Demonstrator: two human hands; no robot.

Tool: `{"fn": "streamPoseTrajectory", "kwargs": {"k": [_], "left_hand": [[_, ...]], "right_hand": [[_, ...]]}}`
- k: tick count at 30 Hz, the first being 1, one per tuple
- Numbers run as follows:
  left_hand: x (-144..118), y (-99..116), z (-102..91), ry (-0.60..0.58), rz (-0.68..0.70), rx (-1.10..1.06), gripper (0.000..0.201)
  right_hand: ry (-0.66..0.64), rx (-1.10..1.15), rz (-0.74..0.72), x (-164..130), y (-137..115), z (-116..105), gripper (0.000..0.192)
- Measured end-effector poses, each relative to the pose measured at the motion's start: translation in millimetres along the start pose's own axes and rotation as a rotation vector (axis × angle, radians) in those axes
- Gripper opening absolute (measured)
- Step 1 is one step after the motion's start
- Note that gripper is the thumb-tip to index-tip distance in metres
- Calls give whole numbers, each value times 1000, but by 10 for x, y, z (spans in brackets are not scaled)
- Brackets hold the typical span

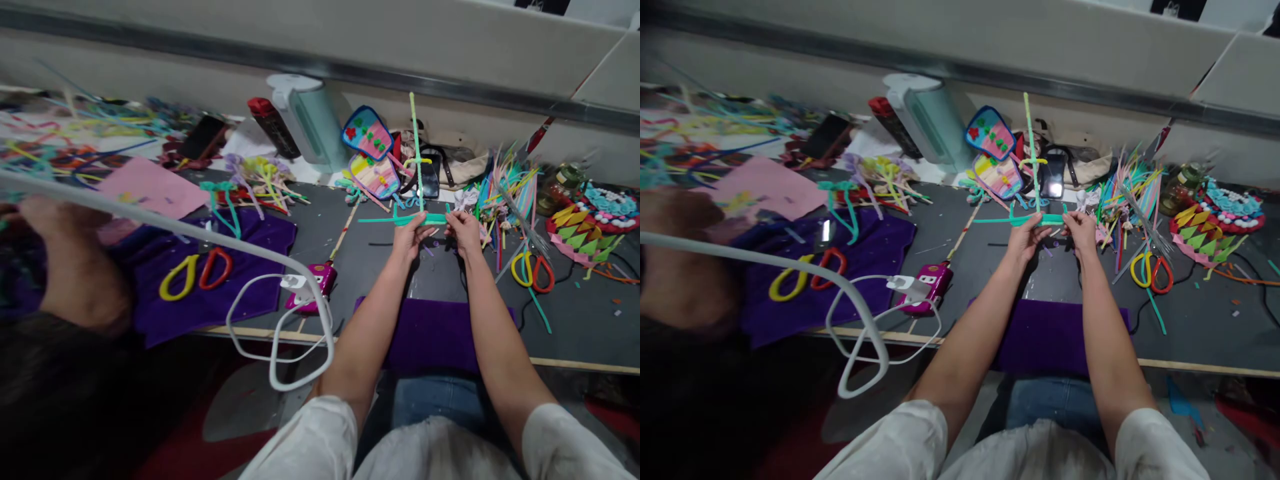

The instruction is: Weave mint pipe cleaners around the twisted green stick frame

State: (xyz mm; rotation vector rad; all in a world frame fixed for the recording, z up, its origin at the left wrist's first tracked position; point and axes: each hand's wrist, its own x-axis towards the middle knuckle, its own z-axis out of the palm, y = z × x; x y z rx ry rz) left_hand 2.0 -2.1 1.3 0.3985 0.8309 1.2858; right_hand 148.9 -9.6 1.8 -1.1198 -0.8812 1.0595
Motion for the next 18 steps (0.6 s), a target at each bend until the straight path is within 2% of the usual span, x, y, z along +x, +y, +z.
{"fn": "streamPoseTrajectory", "kwargs": {"k": [5,11,18], "left_hand": [[20,30,-18,-35,-20,-3,21],[44,71,-20,18,-40,-36,17],[10,94,22,-20,-25,-60,13]], "right_hand": [[24,1,2,-1,-14,9,45],[85,-11,-15,10,-15,23,43],[122,93,13,15,-45,44,38]]}}
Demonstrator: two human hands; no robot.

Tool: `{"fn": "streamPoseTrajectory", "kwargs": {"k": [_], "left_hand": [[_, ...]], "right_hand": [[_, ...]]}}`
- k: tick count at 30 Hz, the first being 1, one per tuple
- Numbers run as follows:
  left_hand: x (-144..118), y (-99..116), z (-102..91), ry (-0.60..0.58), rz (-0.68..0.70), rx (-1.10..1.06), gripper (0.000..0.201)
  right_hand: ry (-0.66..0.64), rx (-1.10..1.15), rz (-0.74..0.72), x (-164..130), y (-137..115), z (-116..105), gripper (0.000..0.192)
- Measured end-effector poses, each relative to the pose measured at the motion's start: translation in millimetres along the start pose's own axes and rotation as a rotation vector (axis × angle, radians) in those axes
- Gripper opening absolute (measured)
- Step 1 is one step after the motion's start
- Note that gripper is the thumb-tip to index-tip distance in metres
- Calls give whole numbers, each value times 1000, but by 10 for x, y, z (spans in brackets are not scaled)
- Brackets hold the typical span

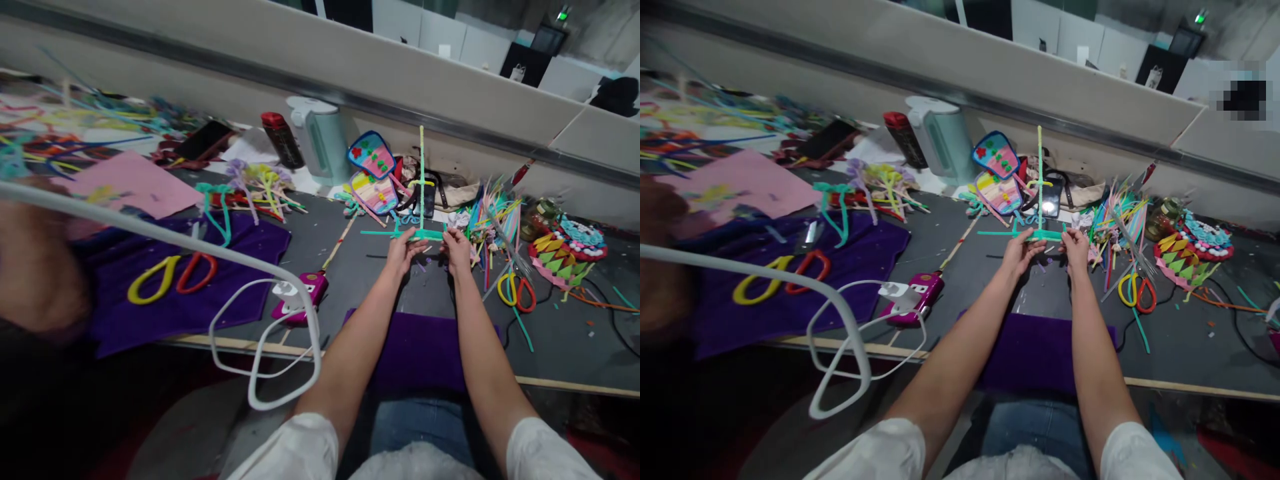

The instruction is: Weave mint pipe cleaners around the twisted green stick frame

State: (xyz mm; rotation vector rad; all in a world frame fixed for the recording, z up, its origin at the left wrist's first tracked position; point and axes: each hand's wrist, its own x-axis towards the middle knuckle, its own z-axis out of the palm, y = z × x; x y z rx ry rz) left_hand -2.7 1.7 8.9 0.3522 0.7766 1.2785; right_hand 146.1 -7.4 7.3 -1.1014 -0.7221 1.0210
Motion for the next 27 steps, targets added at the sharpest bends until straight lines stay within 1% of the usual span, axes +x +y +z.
{"fn": "streamPoseTrajectory", "kwargs": {"k": [4,7,9,11,13,17,21,24,27], "left_hand": [[-22,-22,25,-31,32,-5,11],[-42,-74,49,-93,54,12,16],[-55,-121,66,-136,63,32,21],[-65,-163,80,-163,76,42,23],[-70,-190,87,-164,89,42,24],[-63,-194,82,-159,101,69,27],[-65,-186,75,-148,115,90,31],[-80,-196,76,-179,125,120,30],[-85,-206,78,-205,118,145,30]], "right_hand": [[-15,141,142,-17,-7,37,32],[-67,245,248,-67,21,105,26],[-106,287,277,-108,52,165,25],[-95,299,255,-139,80,219,25],[-48,290,222,-152,98,251,24],[29,322,174,-135,107,249,22],[30,325,149,-132,107,242,24],[9,275,161,-151,109,262,28],[33,268,160,-159,110,282,31]]}}
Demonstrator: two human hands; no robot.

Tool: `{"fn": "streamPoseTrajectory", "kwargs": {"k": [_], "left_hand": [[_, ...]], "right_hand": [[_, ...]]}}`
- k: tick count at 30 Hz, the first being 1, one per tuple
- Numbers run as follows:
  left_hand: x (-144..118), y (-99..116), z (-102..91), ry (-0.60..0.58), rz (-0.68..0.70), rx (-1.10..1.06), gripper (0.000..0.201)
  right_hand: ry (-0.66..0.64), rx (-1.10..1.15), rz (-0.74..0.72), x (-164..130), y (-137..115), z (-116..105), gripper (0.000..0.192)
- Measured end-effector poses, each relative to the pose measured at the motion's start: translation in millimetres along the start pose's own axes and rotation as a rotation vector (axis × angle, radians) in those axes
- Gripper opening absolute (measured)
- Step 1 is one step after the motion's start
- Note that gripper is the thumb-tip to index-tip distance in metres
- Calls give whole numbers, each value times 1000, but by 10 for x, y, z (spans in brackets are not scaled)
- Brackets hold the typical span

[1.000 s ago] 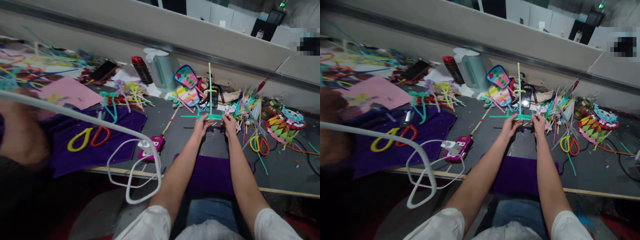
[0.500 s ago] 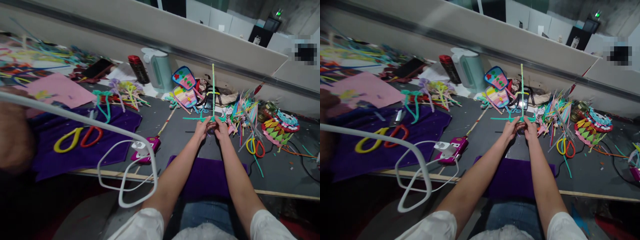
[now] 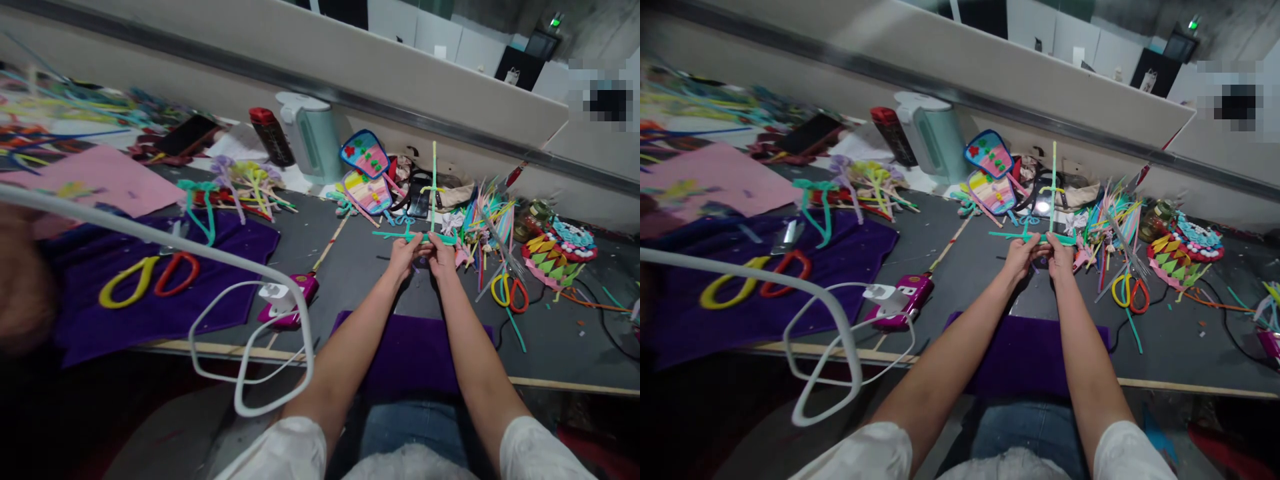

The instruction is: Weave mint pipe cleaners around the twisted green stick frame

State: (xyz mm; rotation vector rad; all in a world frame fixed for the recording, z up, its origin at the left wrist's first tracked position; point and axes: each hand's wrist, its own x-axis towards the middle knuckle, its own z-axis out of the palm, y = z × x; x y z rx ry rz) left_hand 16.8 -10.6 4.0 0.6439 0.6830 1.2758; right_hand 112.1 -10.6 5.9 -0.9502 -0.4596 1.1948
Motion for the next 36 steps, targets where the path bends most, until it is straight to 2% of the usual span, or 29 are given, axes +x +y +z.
{"fn": "streamPoseTrajectory", "kwargs": {"k": [2,7,11,15,22,28,36], "left_hand": [[11,0,-6,27,2,-9,31],[58,16,-38,210,67,-80,33],[65,33,-50,234,49,-104,33],[63,43,-61,244,29,-136,28],[77,60,-85,252,-11,-171,24],[83,93,-100,201,-70,-243,21],[102,149,-140,116,-196,-310,18]], "right_hand": [[33,32,-22,7,-4,2,31],[146,22,-78,27,-33,-10,31],[165,10,-83,19,-49,1,31],[167,43,-76,12,-52,13,32],[139,-32,-103,27,-32,-11,31],[108,17,-99,-3,-54,2,31],[46,-87,-133,-31,-73,32,29]]}}
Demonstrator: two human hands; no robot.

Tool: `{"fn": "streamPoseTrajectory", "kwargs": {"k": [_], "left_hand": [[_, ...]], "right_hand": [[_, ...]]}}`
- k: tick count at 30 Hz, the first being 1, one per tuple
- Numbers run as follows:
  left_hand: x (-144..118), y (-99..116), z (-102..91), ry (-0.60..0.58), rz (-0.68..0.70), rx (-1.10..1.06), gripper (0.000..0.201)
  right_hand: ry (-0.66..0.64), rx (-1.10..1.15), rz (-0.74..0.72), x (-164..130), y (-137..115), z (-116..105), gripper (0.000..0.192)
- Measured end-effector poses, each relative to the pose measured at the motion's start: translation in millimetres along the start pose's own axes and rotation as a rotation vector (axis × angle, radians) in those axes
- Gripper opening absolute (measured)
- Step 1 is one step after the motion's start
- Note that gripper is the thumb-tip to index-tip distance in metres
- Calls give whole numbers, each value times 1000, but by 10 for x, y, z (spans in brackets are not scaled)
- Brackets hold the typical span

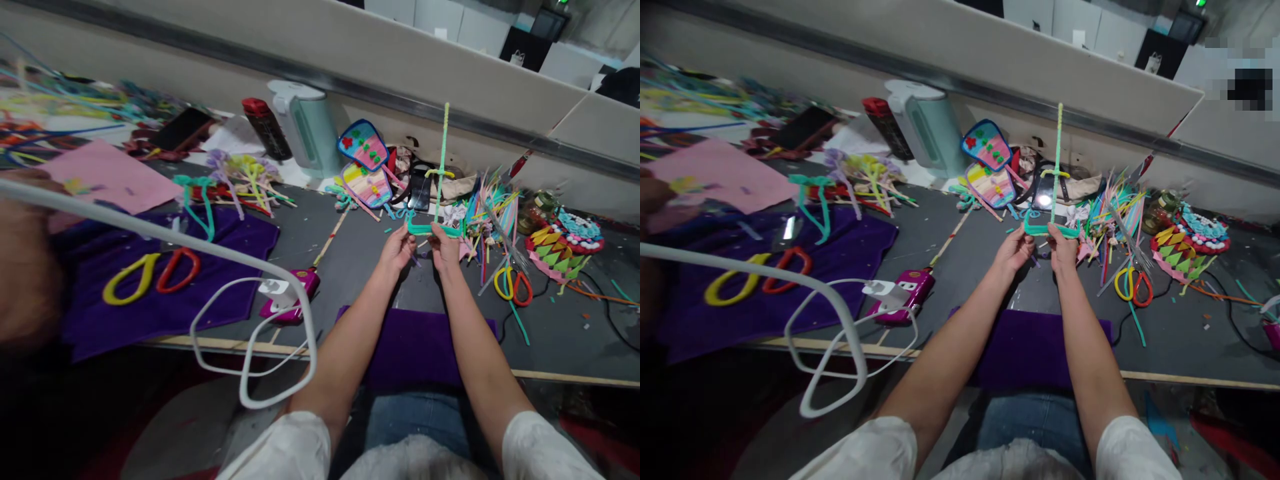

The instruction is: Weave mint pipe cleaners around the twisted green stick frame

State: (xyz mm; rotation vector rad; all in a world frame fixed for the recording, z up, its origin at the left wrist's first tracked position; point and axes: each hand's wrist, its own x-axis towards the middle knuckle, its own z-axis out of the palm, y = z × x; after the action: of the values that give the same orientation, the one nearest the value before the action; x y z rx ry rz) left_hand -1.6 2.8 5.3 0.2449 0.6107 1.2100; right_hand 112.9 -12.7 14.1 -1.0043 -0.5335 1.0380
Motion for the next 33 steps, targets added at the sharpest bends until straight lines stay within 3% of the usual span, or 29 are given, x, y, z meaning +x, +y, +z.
{"fn": "streamPoseTrajectory", "kwargs": {"k": [6,13,19,27,33], "left_hand": [[-6,50,2,3,-37,-33,20],[0,39,-18,163,191,198,15],[26,46,-53,154,265,261,22],[23,67,-52,155,198,277,22],[19,102,-33,184,61,182,19]], "right_hand": [[-17,-24,-60,-10,17,4,31],[-14,-41,-101,-14,46,2,31],[-7,-56,-191,9,86,-12,28],[-48,-93,-257,37,127,-44,27],[-7,-57,-152,51,149,-46,32]]}}
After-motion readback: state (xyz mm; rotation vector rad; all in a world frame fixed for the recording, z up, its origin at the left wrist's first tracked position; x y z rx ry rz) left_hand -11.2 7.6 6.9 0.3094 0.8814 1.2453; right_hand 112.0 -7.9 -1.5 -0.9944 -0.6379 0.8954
